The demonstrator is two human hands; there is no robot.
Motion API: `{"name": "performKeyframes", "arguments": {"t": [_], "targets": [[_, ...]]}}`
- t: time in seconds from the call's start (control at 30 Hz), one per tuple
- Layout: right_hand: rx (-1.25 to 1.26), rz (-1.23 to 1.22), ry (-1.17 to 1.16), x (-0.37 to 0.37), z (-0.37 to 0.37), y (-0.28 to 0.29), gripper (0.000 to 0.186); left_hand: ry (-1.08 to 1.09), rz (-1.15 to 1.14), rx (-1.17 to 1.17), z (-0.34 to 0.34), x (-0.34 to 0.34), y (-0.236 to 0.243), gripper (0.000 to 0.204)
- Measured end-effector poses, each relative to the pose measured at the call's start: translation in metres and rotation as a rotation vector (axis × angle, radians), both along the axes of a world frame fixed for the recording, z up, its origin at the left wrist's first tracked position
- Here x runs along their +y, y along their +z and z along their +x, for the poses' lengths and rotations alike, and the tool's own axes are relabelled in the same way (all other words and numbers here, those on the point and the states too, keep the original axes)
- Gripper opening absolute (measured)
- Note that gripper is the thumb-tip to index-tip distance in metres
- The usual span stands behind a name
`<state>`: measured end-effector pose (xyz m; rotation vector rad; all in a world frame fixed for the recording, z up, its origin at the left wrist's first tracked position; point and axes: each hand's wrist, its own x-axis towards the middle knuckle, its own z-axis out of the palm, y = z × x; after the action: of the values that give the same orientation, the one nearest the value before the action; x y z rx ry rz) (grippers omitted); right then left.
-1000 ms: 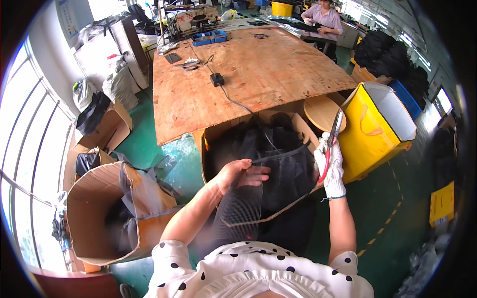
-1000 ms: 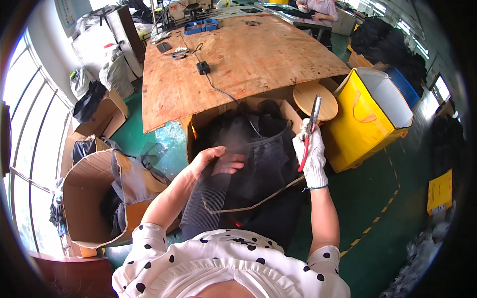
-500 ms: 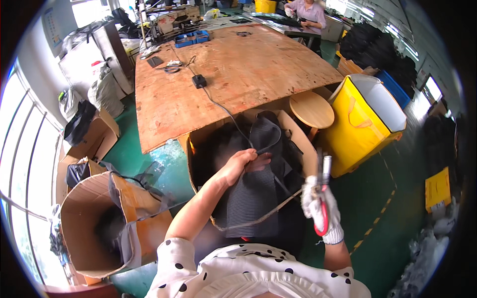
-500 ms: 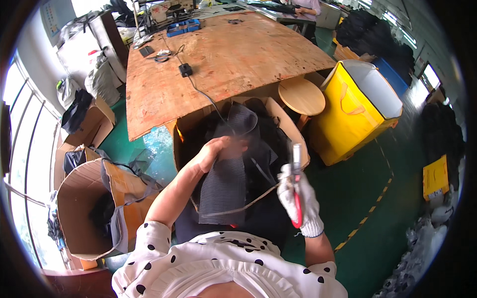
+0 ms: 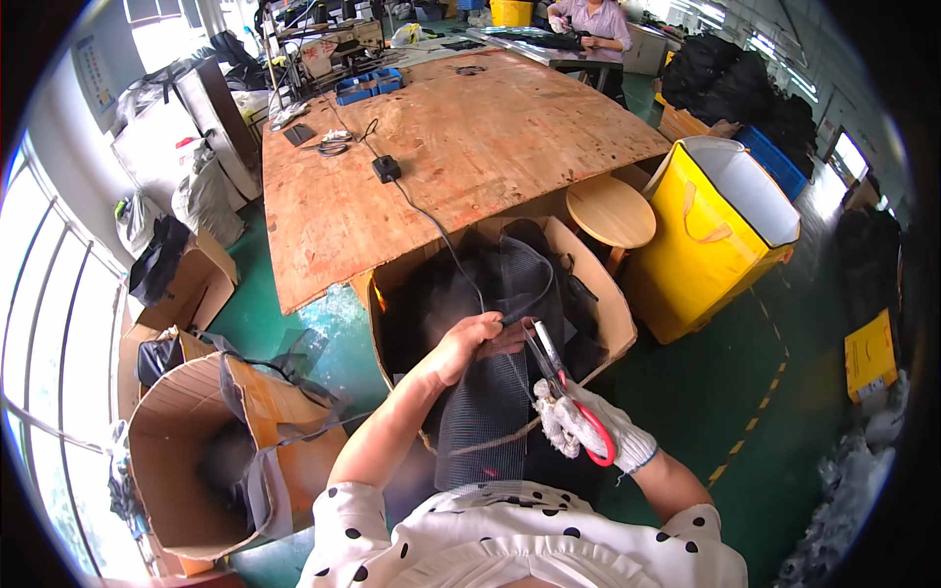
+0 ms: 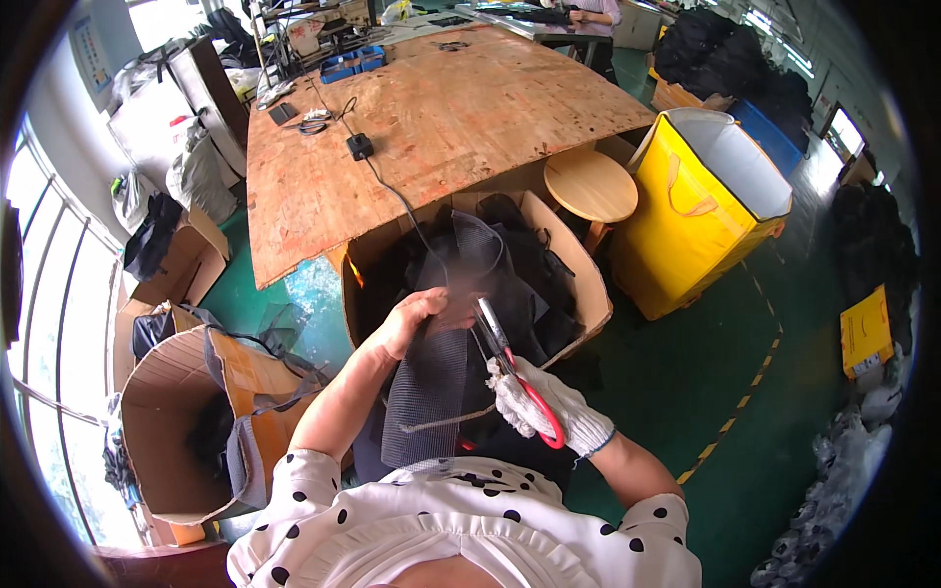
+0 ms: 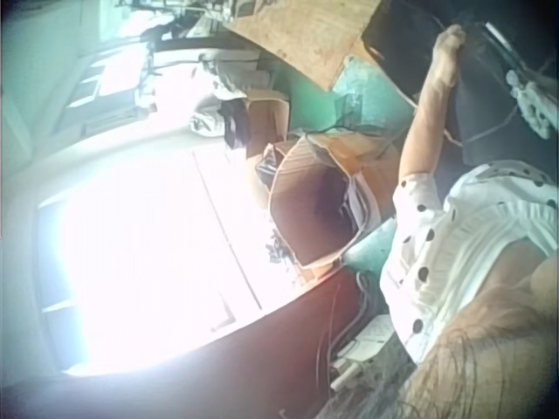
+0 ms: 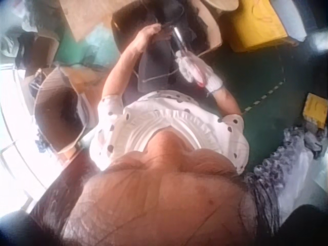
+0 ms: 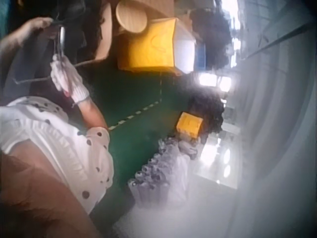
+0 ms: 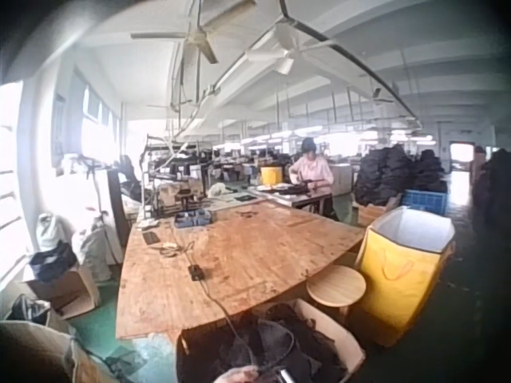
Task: The person trims the edges of mesh fabric pieces one by one using shears, picking each piece from a box.
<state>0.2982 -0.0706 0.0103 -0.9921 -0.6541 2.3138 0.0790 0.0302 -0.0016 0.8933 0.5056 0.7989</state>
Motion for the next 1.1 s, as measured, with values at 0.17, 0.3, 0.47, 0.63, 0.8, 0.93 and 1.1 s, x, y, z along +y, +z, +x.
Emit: {"name": "performKeyframes", "arguments": {"t": [0.17, 0.3, 0.47, 0.63, 0.8, 0.93, 1.1], "targets": [[-0.139, 0.187, -0.041, 0.004, -0.010, 0.008, 0.022, -0.041, -0.021, 0.012, 0.001, -0.002, -0.012, 0.028], [-0.130, 0.240, 0.015, 0.014, -0.007, -0.002, 0.047, -0.033, -0.042, 0.038, 0.003, -0.004, -0.010, 0.027], [-0.111, 0.200, -0.050, 0.022, -0.011, -0.010, 0.033, 0.028, -0.065, 0.042, 0.003, -0.001, -0.015, 0.041], [-0.182, 0.262, -0.048, 0.027, -0.015, -0.006, 0.033, 0.018, -0.040, 0.100, -0.001, 0.000, -0.005, 0.033], [-0.178, 0.309, -0.086, 0.034, -0.020, -0.006, 0.032, 0.023, -0.022, 0.129, -0.004, 0.007, -0.003, 0.034], [-0.090, 0.322, -0.255, 0.036, -0.018, 0.002, 0.027, 0.087, 0.090, 0.217, -0.008, 0.012, -0.010, 0.038], [-0.353, 0.860, -0.372, 0.051, -0.027, -0.003, 0.042, 0.078, 0.447, 0.336, 0.000, 0.004, -0.009, 0.038]]}}
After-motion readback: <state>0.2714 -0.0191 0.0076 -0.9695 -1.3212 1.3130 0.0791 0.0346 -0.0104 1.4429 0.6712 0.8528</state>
